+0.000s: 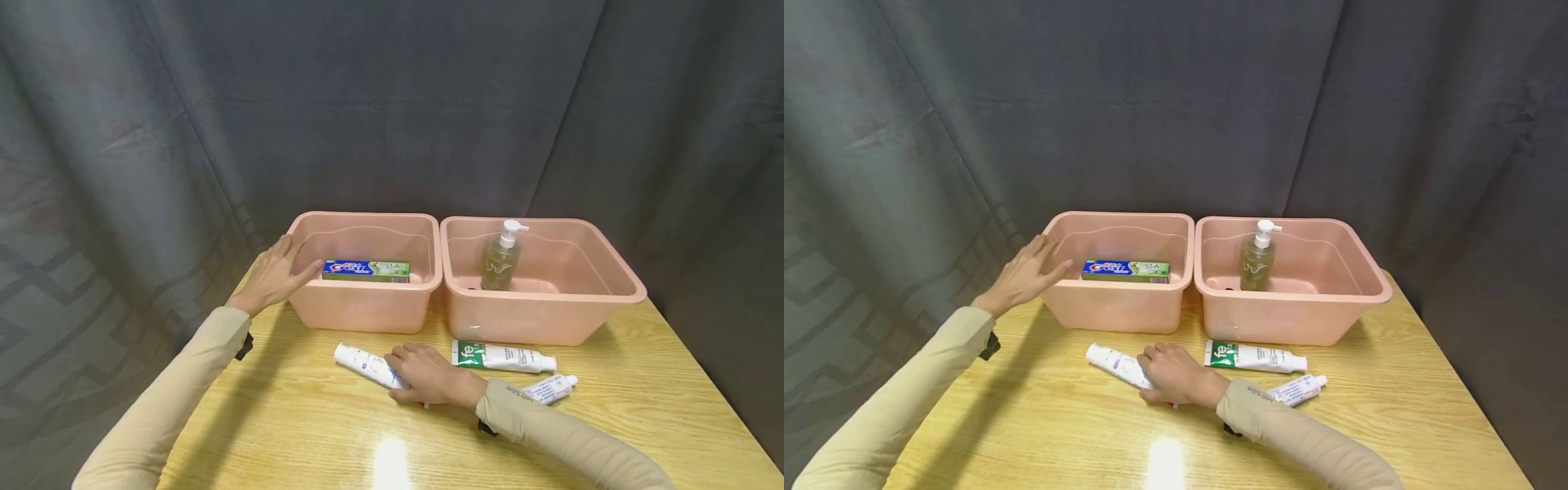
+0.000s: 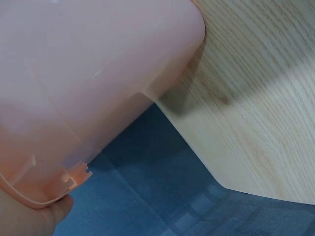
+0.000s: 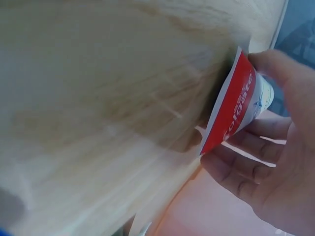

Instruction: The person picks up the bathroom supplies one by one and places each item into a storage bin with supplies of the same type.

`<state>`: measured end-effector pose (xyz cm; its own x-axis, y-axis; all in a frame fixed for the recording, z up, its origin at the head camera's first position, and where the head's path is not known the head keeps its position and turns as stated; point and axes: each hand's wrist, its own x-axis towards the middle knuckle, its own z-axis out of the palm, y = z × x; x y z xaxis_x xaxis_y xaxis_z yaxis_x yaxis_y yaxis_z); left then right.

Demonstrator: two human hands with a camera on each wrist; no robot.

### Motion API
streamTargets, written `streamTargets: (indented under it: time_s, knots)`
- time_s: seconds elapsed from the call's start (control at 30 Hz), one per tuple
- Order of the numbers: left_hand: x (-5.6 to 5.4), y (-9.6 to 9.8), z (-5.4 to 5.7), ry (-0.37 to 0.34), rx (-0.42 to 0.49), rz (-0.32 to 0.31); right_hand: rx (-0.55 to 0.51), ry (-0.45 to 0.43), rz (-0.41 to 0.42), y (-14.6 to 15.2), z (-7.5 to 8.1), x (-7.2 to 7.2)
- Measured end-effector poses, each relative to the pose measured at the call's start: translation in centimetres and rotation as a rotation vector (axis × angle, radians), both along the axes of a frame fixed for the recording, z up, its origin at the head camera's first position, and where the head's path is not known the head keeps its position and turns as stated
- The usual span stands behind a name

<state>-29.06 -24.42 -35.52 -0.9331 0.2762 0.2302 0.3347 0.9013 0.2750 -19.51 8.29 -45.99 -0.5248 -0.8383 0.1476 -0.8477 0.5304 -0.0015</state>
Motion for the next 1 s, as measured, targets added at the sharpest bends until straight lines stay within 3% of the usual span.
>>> streamTargets:
  time_s: [0.43,0.67,1.0]
  knots:
    - [-0.09,-0.01,-0.03,0.012,0.001,0.003,-0.009,-0.07,-0.025,-0.43,0.31,-0.12]
    - [-0.07,0.06,0.04,-0.022,0.013,0.012,-0.047,-0.098,-0.027,-0.28,0.64,-0.24]
    - [-0.17,0.02,0.0,0.018,-0.011,0.001,-0.126,-0.028,0.023,0.14,0.69,-0.59]
